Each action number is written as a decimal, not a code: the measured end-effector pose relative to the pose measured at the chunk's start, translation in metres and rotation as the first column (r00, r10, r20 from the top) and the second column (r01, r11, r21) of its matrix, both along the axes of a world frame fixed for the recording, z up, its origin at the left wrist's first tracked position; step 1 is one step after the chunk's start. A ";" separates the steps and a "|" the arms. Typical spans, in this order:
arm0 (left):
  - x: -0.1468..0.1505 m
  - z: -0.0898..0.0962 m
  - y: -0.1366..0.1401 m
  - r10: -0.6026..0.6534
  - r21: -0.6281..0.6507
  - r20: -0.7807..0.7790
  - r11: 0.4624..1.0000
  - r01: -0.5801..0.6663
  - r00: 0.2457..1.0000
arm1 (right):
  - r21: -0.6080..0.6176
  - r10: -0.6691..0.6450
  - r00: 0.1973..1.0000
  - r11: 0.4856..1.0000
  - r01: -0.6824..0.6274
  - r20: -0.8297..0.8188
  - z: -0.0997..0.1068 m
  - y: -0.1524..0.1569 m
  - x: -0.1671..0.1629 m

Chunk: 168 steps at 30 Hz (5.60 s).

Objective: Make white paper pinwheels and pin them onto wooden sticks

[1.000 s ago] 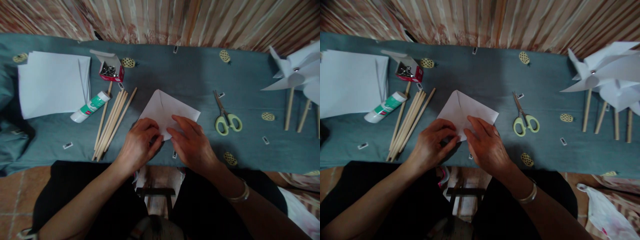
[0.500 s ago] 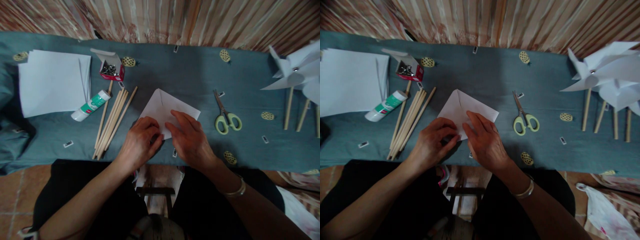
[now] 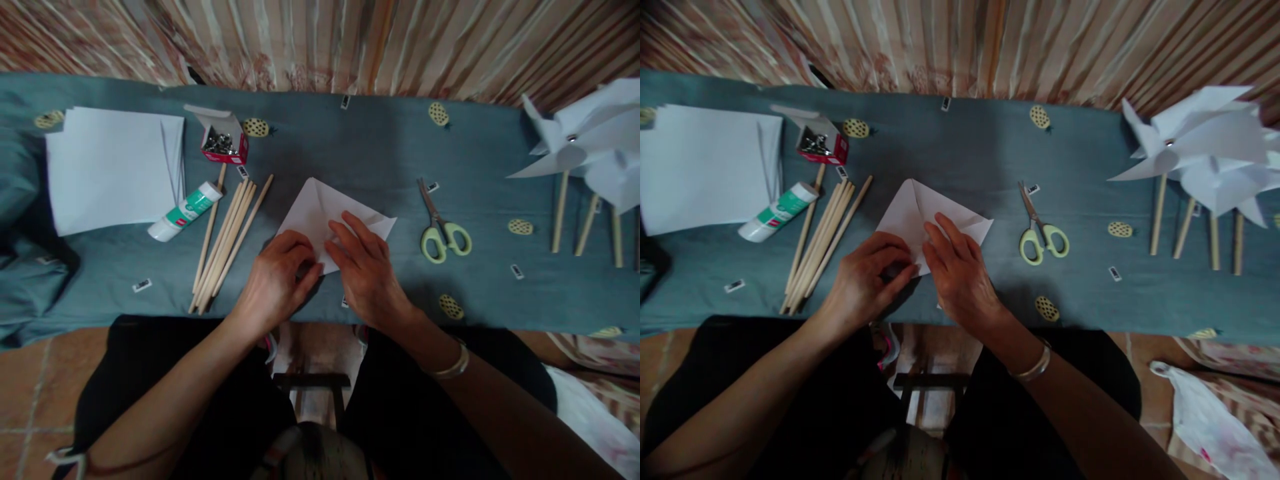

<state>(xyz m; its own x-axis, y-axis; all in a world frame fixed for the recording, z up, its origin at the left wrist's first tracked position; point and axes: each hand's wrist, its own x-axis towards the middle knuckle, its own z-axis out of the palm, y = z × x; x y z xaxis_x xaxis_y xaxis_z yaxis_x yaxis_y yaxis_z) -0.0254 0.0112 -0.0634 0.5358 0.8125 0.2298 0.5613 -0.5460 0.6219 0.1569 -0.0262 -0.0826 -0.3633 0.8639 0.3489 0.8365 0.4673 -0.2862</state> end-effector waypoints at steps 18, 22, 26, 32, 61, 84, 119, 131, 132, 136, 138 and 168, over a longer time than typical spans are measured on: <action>-0.005 -0.004 -0.014 -0.057 0.124 -0.029 0.990 0.060 0.998 | -0.109 -0.200 0.968 0.977 0.184 -0.154 0.015 0.016 0.045; -0.020 0.001 -0.007 -0.040 0.199 -0.050 0.979 0.049 0.998 | -0.105 -0.204 0.964 0.977 0.188 -0.169 0.023 0.004 0.042; -0.039 0.009 0.000 0.061 0.319 -0.081 0.947 -0.032 0.995 | -0.258 -0.144 0.947 0.964 0.068 -0.288 0.035 -0.019 0.035; -0.022 0.016 -0.026 -0.057 0.277 -0.059 0.958 0.071 0.997 | -0.256 -0.217 0.919 0.957 0.135 -0.328 0.041 -0.030 0.032; -0.001 0.008 -0.045 -0.123 0.235 -0.240 0.955 0.181 0.963 | -0.492 -0.228 0.759 0.860 -0.137 -0.610 0.026 -0.001 0.028; -0.003 -0.003 -0.048 -0.105 0.088 0.012 0.991 0.104 0.994 | -0.100 -0.087 0.967 0.993 0.065 -0.238 0.007 0.010 0.003; -0.007 0.004 -0.048 -0.146 0.206 -0.093 0.965 0.162 0.985 | -0.095 -0.093 0.945 0.993 0.066 -0.313 0.007 0.011 0.000; -0.007 0.005 -0.049 -0.146 0.217 -0.087 0.963 0.161 0.986 | -0.088 -0.089 0.943 0.994 0.063 -0.322 0.005 0.011 -0.002; -0.007 0.004 -0.049 -0.144 0.217 -0.087 0.963 0.159 0.986 | -0.079 -0.081 0.945 0.995 0.058 -0.318 0.005 0.011 -0.002; -0.007 0.003 -0.050 -0.150 0.215 -0.090 0.962 0.166 0.985 | -0.073 -0.080 0.951 0.995 0.061 -0.299 0.004 0.011 -0.002; -0.007 0.003 -0.049 -0.145 0.220 -0.095 0.962 0.163 0.985 | -0.075 -0.084 0.951 0.995 0.064 -0.299 0.004 0.010 -0.002; -0.005 0.005 -0.049 -0.145 0.130 -0.120 0.978 0.160 0.982 | -0.061 0.053 0.998 0.997 -0.056 -0.043 0.004 -0.004 -0.020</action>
<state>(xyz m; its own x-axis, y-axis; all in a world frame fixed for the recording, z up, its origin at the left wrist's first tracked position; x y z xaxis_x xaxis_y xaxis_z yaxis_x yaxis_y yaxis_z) -0.0299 -0.0374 -0.0584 0.6792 0.6835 0.2674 0.5247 -0.7069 0.4743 0.1368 -0.0303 -0.0786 -0.3969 0.8634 0.3114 0.7969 0.4925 -0.3500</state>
